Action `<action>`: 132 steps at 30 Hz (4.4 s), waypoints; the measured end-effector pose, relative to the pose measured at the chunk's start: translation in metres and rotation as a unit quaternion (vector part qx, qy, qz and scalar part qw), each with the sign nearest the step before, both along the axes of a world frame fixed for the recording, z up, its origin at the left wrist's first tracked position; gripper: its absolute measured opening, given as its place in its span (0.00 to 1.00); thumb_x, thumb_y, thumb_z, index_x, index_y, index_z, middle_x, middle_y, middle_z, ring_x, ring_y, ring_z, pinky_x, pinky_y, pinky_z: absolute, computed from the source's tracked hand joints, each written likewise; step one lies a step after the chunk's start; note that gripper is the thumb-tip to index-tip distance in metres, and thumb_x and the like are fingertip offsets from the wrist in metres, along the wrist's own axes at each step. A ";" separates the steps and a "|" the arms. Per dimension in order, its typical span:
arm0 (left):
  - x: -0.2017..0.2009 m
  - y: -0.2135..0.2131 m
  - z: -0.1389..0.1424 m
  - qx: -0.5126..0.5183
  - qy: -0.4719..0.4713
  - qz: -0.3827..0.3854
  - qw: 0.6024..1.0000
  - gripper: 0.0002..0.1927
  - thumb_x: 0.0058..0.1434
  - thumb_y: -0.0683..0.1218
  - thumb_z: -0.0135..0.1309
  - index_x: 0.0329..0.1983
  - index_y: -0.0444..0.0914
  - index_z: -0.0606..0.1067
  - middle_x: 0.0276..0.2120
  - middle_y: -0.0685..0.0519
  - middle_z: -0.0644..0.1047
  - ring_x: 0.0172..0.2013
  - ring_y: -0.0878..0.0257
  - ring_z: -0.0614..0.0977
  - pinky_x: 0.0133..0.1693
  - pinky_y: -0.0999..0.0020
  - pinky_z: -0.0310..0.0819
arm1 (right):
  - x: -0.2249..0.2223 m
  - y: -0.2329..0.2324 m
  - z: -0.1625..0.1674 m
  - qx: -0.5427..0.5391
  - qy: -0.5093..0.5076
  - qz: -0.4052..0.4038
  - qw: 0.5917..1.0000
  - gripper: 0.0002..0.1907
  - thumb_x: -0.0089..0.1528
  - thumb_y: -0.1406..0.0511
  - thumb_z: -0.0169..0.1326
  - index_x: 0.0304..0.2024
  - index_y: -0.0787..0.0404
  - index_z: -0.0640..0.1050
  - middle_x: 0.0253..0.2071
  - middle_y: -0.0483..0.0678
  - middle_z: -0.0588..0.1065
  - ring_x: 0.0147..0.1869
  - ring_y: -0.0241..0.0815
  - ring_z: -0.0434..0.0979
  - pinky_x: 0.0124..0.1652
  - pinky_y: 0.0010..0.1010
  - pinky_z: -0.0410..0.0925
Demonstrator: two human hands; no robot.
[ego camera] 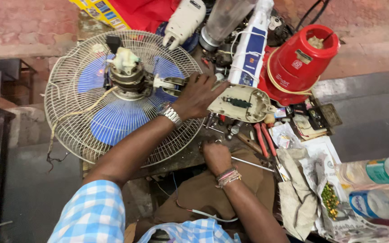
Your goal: The person repairs a ceiling fan by manipulating its internal wiring and components. They use pliers and a screwdriver to adjust wires and secure parts within the fan's motor housing.
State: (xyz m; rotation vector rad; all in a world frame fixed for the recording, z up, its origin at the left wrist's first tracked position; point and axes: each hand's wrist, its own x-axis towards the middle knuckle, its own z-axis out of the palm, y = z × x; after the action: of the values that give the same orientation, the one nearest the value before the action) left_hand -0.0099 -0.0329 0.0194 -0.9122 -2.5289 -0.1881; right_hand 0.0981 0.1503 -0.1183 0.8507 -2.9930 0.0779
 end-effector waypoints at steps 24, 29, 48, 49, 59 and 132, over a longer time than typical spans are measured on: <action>-0.003 -0.003 -0.001 0.001 -0.082 0.004 0.997 0.55 0.39 0.58 0.70 0.72 0.44 0.62 0.64 0.39 0.67 0.66 0.44 0.64 0.64 0.37 0.49 | 0.015 -0.013 0.003 -0.014 0.014 0.135 0.991 0.17 0.60 0.66 0.48 0.49 0.53 0.81 0.46 0.52 0.76 0.49 0.51 0.76 0.48 0.49 0.67; 0.016 -0.037 -0.003 0.127 0.010 -0.036 0.991 0.44 0.53 0.57 0.67 0.70 0.40 0.64 0.68 0.41 0.65 0.69 0.43 0.64 0.69 0.37 0.47 | 0.015 -0.021 0.004 -0.042 0.012 0.176 0.984 0.18 0.59 0.65 0.49 0.49 0.50 0.82 0.52 0.51 0.73 0.56 0.51 0.73 0.59 0.53 0.62; 0.026 -0.148 -0.022 0.418 0.152 0.245 0.861 0.24 0.77 0.50 0.48 0.70 0.33 0.65 0.67 0.42 0.71 0.67 0.44 0.70 0.70 0.47 0.57 | -0.085 0.012 0.130 -0.091 0.119 0.018 0.989 0.63 0.40 0.47 0.72 0.72 0.58 0.57 0.72 0.64 0.55 0.75 0.64 0.52 0.66 0.64 0.48; 0.025 -0.149 -0.023 0.417 0.153 0.246 0.862 0.24 0.77 0.50 0.47 0.71 0.33 0.65 0.67 0.43 0.71 0.67 0.45 0.70 0.70 0.47 0.57 | -0.094 0.010 0.134 -0.054 0.084 0.008 0.995 0.65 0.40 0.46 0.72 0.72 0.56 0.54 0.74 0.63 0.52 0.76 0.63 0.50 0.66 0.65 0.45; 0.013 -0.152 -0.041 0.402 0.178 0.314 0.842 0.33 0.75 0.58 0.44 0.75 0.33 0.59 0.71 0.39 0.65 0.74 0.43 0.61 0.72 0.44 0.46 | -0.119 0.004 0.156 0.037 0.013 0.026 0.999 0.70 0.37 0.47 0.73 0.76 0.52 0.52 0.67 0.62 0.61 0.72 0.63 0.59 0.70 0.66 0.43; 0.016 -0.151 -0.047 0.280 0.194 0.303 0.890 0.36 0.69 0.72 0.50 0.73 0.52 0.63 0.74 0.52 0.61 0.75 0.47 0.56 0.71 0.41 0.45 | -0.056 0.038 0.203 0.035 0.019 0.080 0.996 0.65 0.37 0.44 0.67 0.73 0.54 0.57 0.58 0.64 0.65 0.58 0.67 0.70 0.53 0.61 0.60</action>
State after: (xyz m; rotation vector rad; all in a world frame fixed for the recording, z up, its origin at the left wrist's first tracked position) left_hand 0.0065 -0.1841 -0.0276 0.0780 -2.0737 -0.4508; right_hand 0.0420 0.1883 0.0846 1.0839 -2.9020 -0.0387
